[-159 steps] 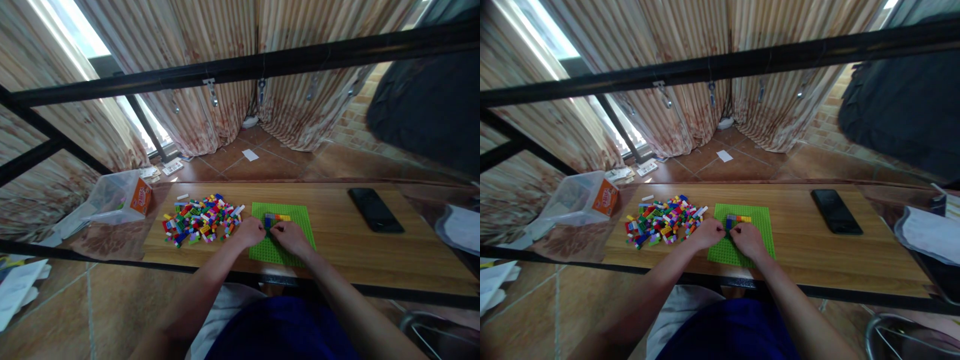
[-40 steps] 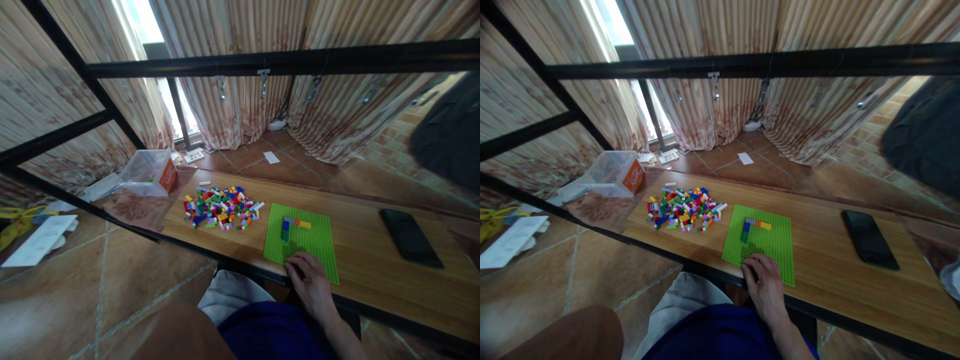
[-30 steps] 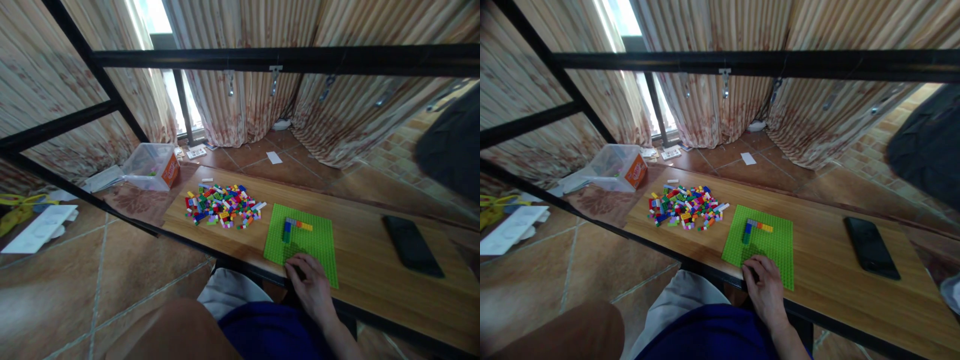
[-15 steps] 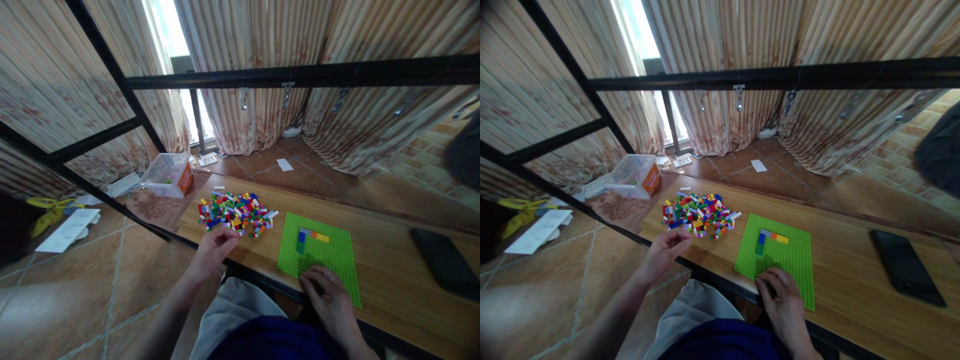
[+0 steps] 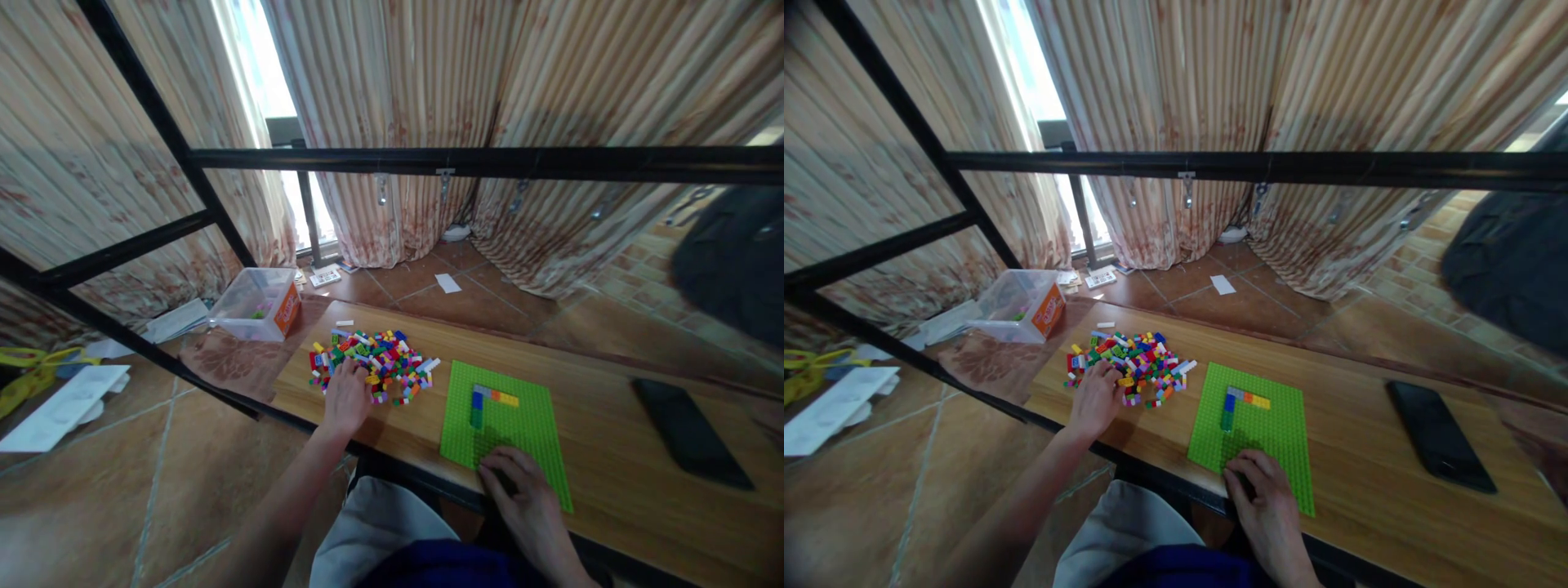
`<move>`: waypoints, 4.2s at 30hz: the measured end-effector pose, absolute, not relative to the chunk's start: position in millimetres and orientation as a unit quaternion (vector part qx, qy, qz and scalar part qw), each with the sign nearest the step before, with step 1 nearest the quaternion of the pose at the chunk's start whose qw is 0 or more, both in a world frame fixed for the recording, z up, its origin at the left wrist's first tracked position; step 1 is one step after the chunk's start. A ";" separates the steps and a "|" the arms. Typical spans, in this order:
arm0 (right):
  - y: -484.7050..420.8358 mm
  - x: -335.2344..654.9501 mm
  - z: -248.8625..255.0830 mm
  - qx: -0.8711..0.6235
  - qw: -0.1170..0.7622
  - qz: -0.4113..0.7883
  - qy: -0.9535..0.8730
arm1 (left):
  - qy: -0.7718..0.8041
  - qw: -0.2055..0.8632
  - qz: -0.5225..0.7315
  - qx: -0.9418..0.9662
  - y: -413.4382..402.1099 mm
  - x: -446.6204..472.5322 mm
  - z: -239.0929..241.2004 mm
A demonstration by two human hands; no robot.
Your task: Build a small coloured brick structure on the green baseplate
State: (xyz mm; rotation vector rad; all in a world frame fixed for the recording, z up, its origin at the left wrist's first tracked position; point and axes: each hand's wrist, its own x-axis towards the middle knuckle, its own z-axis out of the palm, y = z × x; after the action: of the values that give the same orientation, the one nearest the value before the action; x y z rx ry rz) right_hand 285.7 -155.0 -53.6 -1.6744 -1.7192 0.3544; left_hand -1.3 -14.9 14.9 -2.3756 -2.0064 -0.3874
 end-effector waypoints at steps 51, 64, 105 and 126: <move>-217.2 343.8 -33.6 -0.710 0.457 0.025 -0.535 | -0.460 -0.203 -0.195 -0.842 -79.6 142.1 -3.3; -149.7 338.8 -28.8 -0.738 0.422 0.059 -0.523 | -0.456 -0.217 -0.216 -0.835 -60.9 150.4 -20.2; -121.4 305.1 -35.6 -0.685 0.339 0.078 -0.641 | -0.398 -0.310 -0.281 -0.816 -63.3 135.4 -35.0; -112.0 313.0 -30.3 -0.696 0.382 0.206 -0.572 | -0.353 -0.168 -0.126 -0.912 -84.6 135.0 -33.2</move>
State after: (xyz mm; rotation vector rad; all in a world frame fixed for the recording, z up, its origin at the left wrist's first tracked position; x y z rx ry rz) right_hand 313.0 -112.0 -30.3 -1.7754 -1.4604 0.5264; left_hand 135.0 -84.6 -33.2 -3.2177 -1.2459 -0.4445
